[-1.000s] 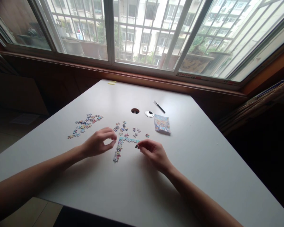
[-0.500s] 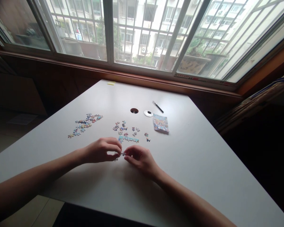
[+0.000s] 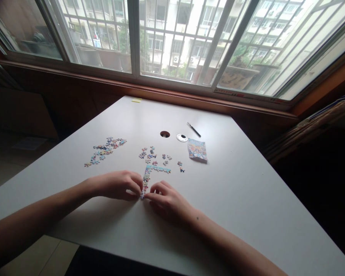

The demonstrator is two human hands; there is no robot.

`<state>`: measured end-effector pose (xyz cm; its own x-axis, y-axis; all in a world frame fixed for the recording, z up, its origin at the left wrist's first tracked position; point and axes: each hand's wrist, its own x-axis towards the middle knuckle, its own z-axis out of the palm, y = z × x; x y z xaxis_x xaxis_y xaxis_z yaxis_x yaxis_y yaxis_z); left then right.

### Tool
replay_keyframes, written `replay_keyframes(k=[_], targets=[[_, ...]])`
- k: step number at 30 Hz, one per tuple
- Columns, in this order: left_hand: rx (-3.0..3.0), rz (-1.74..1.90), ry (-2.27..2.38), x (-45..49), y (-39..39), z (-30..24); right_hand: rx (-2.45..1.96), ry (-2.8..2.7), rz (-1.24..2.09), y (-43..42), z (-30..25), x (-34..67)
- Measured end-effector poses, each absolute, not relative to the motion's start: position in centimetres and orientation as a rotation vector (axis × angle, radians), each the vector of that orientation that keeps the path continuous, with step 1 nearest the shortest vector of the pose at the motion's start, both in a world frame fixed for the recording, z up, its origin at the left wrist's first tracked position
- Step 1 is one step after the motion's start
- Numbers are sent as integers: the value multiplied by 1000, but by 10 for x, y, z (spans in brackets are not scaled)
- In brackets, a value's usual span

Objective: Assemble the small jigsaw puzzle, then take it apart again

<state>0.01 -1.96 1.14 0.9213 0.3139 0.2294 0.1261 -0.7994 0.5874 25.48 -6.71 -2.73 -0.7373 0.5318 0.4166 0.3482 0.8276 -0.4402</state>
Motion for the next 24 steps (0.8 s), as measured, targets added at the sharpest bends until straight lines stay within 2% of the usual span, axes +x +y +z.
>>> replay_keyframes(k=[24], targets=[[2576,468,284,3,-17,5,-638,-2534,431,-69,-28,254]])
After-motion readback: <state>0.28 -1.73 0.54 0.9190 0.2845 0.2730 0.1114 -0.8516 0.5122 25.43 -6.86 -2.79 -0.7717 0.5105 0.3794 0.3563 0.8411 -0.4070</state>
